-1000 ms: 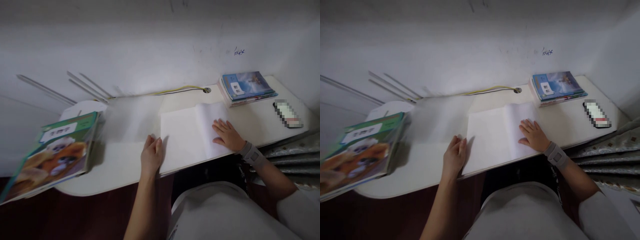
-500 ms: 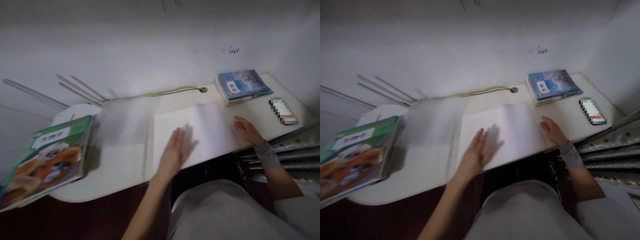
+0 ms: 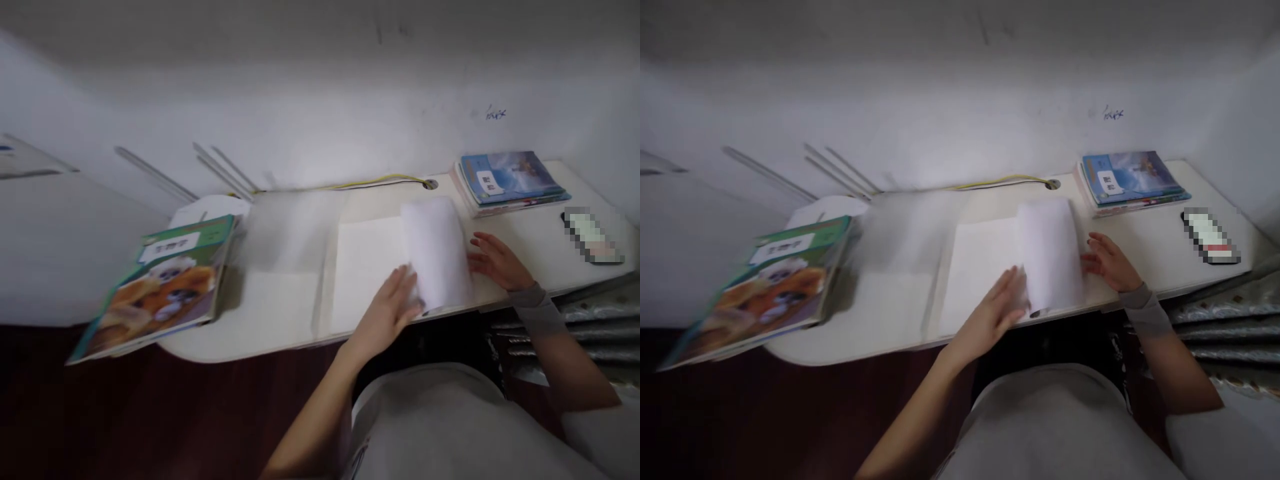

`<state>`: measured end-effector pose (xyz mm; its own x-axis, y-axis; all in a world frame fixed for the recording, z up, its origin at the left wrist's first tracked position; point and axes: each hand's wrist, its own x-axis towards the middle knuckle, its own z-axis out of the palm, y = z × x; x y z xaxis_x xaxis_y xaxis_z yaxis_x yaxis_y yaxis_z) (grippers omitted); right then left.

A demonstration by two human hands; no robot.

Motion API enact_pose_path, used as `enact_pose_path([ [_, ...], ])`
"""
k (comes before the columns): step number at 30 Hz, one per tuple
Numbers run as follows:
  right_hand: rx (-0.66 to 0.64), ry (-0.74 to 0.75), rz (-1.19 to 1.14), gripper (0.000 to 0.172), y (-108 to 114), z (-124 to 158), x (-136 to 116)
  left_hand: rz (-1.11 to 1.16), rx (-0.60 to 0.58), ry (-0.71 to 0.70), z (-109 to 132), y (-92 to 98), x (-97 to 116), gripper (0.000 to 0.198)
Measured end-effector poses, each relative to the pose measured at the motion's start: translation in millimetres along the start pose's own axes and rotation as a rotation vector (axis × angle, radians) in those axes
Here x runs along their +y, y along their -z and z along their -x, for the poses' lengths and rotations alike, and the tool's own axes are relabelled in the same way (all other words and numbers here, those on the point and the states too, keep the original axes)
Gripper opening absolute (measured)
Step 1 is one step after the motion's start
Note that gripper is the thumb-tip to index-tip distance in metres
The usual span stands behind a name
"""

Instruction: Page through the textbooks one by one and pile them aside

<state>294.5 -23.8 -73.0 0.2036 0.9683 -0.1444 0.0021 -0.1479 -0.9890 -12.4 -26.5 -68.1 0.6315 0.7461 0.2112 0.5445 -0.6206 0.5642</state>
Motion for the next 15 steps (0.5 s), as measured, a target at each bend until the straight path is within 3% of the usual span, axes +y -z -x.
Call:
enact_pose_path([
  [4,-0.017,-0.033,0.135,0.073,0.5,2.5,-11.5,0.339,0.439,0.542,14.2,38.0,-44.3,0.049],
  [6,-0.053,0.023,0.271,0.080,4.7,2.7,-15.0,0.622,0.512,0.758,19.5,59.1,-64.3,0.044],
  [10,-0.069,0.229,0.697,0.046,11.2,-1.7,-12.0,1.121,0.374,0.948,17.2,94.9,-80.6,0.021],
  [12,-0.060,0.297,0.797,0.036,11.6,-4.0,-6.0,1.196,0.305,1.000,10.5,105.1,-79.5,0.014],
  [15,-0.050,0.307,0.834,0.037,10.6,-5.3,4.6,1.141,0.285,1.056,-0.2,108.1,-73.5,0.018],
])
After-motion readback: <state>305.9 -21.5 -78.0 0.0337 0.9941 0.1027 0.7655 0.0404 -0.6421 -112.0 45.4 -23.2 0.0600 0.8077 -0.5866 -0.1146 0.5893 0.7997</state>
